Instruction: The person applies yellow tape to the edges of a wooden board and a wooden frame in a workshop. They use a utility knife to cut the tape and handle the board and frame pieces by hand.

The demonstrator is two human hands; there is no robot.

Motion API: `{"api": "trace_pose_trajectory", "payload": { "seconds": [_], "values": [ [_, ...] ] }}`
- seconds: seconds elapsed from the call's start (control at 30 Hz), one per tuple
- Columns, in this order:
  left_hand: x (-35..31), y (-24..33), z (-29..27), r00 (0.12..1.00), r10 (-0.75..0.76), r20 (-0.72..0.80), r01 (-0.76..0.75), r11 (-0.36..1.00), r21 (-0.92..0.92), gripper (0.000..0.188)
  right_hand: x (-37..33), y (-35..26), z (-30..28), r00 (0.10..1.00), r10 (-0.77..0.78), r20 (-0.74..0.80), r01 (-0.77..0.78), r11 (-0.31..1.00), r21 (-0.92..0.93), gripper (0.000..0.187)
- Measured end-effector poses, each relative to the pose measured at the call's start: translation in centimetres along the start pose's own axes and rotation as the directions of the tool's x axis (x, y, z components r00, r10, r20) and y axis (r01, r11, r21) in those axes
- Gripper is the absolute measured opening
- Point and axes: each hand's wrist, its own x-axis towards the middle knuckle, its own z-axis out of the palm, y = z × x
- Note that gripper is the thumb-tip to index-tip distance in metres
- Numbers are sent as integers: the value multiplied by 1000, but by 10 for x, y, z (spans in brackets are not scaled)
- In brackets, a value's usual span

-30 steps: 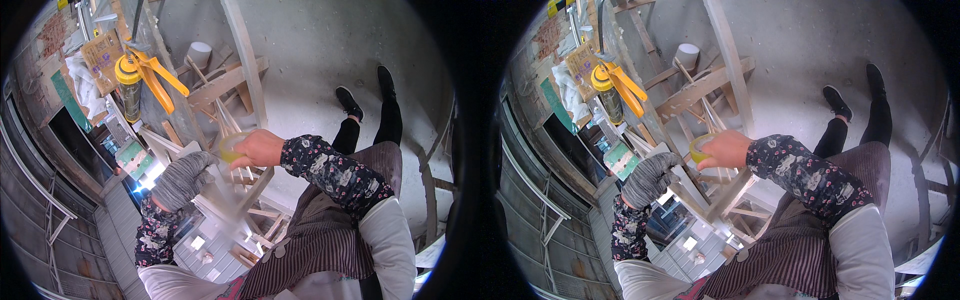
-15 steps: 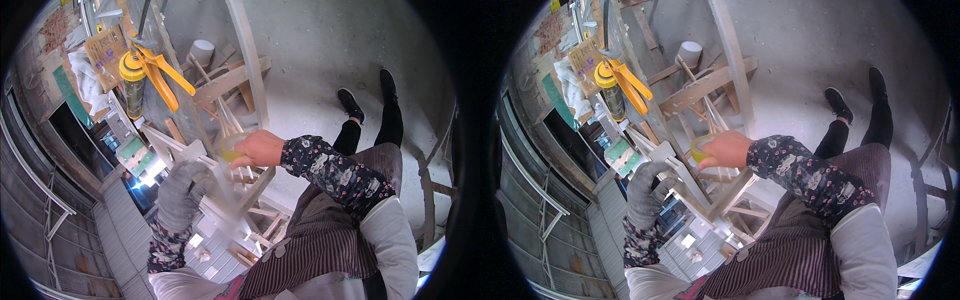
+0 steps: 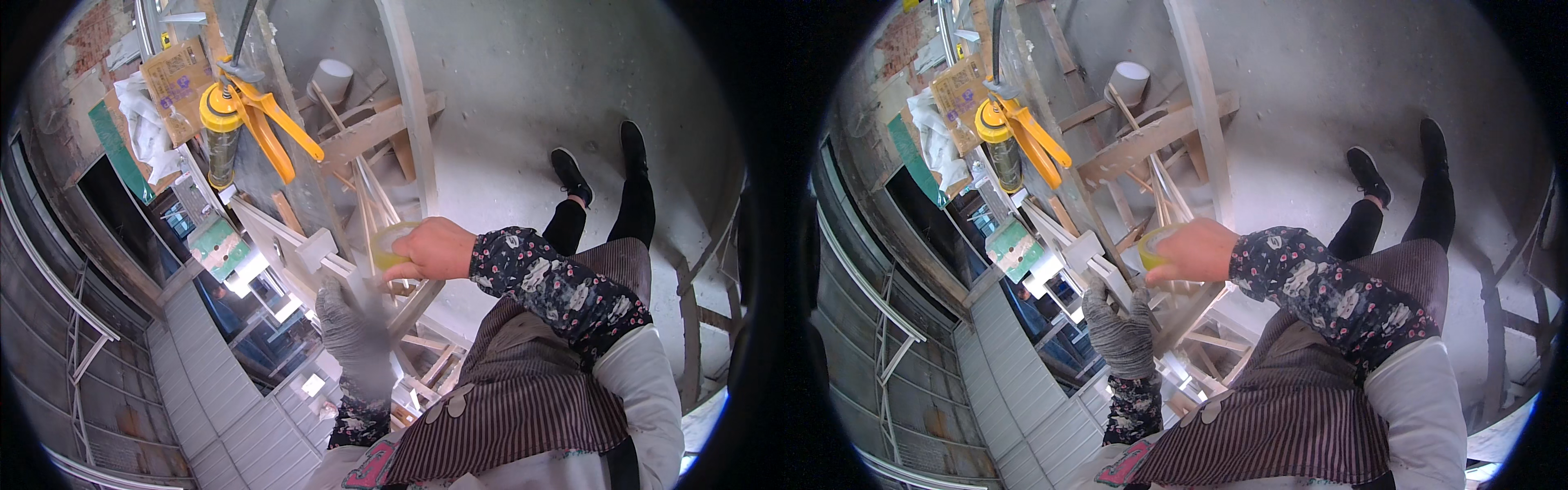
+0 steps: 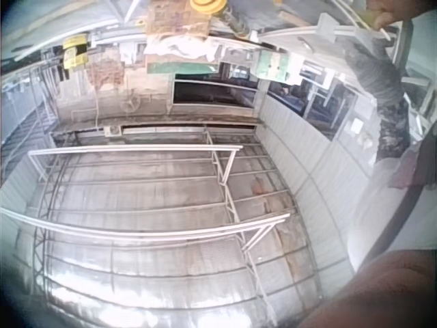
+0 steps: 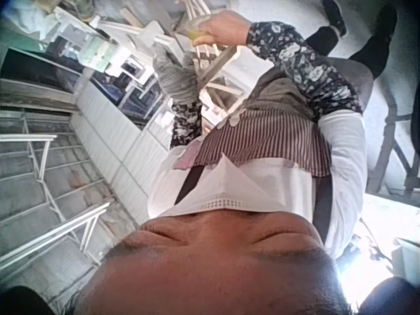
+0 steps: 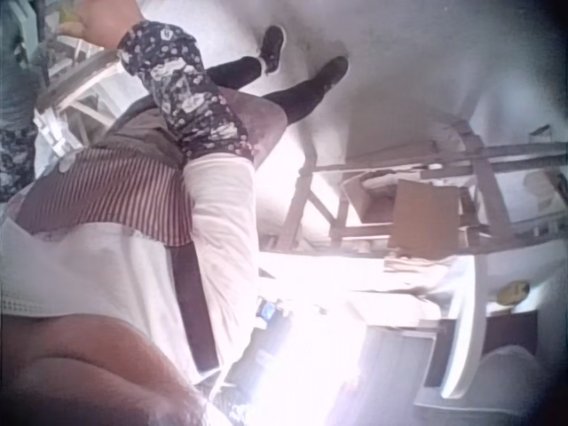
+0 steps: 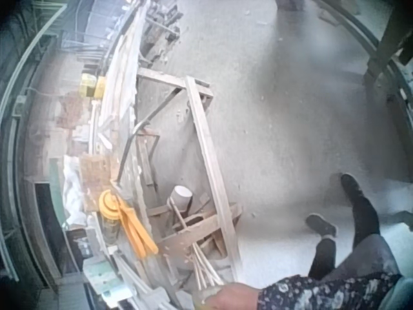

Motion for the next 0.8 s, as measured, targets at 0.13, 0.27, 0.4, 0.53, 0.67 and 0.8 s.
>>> {"api": "trace_pose_trajectory", "payload": {
  "seconds": [0.13, 0.27, 0.4, 0.53, 0.67, 0.8],
  "values": [
    [1, -1, -2, 999, 27, -22, -27, 999, -26, 63, 0, 0, -2, 1000, -4, 13, 3, 999, 42, 56],
    [0, -1, -4, 999, 54, -3, -54, 998, -31, 64, 0, 0, -3, 999, -44, -31, 45, 998, 34, 53],
    [-2, 1, -5, 990, 116, -78, -119, 992, -33, 64, 1, 0, -5, 998, -51, -26, 52, 998, 30, 52],
    [-3, 1, -5, 981, 170, -96, -169, 985, 17, 62, 2, 2, -6, 998, -56, 0, 56, 998, 10, 53],
    [-3, -1, -4, 984, 151, -93, -156, 987, -45, 63, 3, 3, -4, 997, -74, -22, 74, 997, 11, 54],
    [-6, -4, -4, 998, 50, -39, -55, 991, -125, 63, 2, 3, -1, 995, -87, -44, 87, 996, 13, 55]
  ]
}}
